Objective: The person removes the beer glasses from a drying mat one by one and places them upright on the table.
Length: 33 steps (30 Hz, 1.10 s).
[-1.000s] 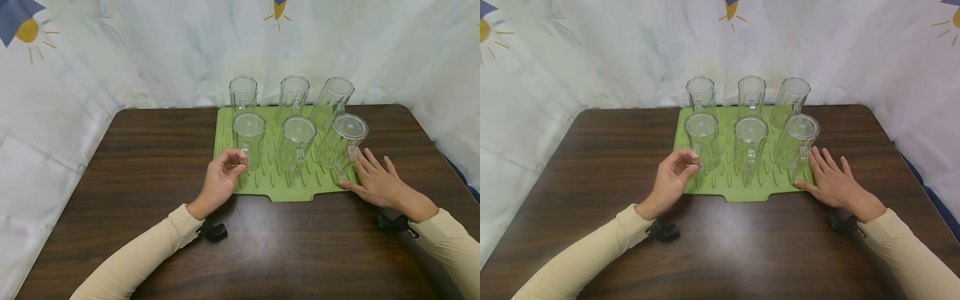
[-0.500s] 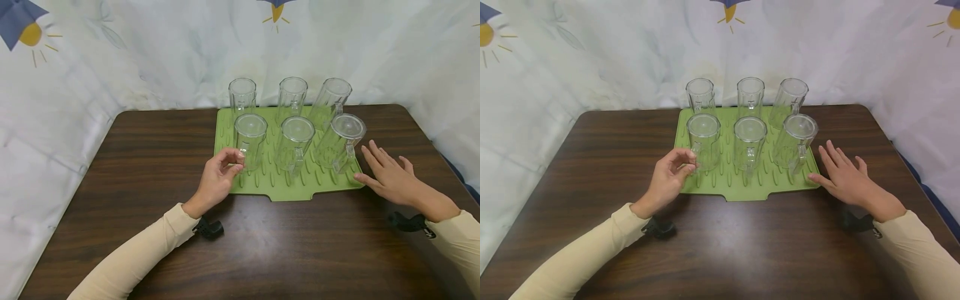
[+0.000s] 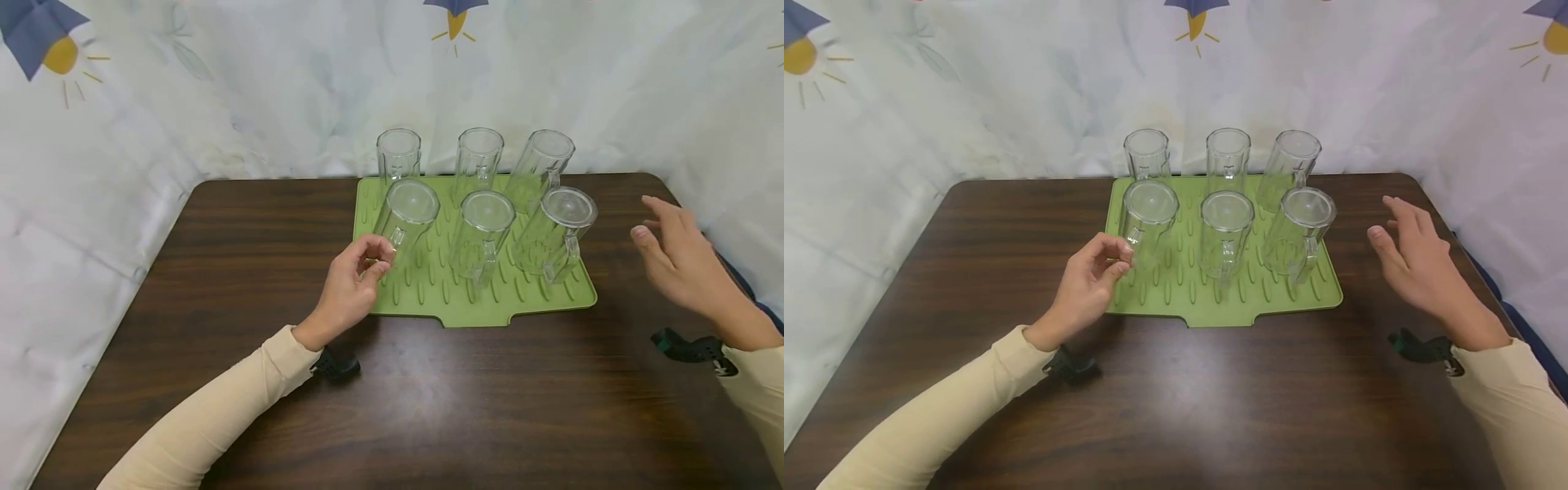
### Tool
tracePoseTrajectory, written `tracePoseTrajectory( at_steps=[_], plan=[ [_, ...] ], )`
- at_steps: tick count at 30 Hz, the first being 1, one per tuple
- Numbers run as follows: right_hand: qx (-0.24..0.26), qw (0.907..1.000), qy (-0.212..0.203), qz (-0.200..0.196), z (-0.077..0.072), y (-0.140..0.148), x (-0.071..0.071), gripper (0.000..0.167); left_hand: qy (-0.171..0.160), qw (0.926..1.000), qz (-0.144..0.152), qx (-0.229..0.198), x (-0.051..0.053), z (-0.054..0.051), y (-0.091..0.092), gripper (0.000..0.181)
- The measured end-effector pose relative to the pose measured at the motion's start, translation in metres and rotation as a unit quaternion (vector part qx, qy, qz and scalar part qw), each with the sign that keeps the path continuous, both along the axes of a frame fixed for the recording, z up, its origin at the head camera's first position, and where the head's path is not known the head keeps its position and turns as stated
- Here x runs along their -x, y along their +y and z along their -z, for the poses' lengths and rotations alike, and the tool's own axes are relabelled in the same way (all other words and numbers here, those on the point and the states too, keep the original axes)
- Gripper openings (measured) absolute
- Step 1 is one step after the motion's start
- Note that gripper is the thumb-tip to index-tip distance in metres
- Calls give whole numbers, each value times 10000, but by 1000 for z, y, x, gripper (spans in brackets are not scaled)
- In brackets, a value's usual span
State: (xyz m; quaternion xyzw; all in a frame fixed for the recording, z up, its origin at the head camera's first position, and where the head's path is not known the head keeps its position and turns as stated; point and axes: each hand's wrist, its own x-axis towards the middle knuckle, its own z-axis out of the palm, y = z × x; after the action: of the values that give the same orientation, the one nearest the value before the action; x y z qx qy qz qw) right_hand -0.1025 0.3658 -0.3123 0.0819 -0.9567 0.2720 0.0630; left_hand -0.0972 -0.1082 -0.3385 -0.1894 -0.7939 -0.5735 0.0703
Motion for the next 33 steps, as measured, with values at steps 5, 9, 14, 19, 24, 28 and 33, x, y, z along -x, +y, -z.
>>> tracePoseTrajectory(
  at_steps=[5, 9, 14, 19, 24, 28, 33],
  plan=[
    [539, 9974, 430, 194, -16, -5, 4, 60, 498, 9980, -8, 402, 1, -4, -3, 19],
    [732, 9921, 953, 357, -26, -13, 6, 59, 869, 9937, -81, 704, 2, -7, -4, 21],
    [905, 9868, 1292, 355, -37, -23, 9, 54, 1461, 9822, -222, 1160, 4, -11, -8, 24],
    [1253, 9814, 1442, 201, -49, -36, 12, 50, 2028, 9681, -237, 1451, 6, -17, -11, 23],
    [1729, 9722, 1571, -168, -60, -54, 16, 46, 2430, 9539, -198, 1752, 7, -25, -16, 24],
    [2212, 9620, 1524, -480, -69, -72, 18, 40, 2730, 9399, -160, 2043, 9, -31, -20, 29],
    [2599, 9528, 1320, -852, -77, -94, 21, 39, 2956, 9276, -102, 2281, 8, -38, -23, 33]
  ],
)
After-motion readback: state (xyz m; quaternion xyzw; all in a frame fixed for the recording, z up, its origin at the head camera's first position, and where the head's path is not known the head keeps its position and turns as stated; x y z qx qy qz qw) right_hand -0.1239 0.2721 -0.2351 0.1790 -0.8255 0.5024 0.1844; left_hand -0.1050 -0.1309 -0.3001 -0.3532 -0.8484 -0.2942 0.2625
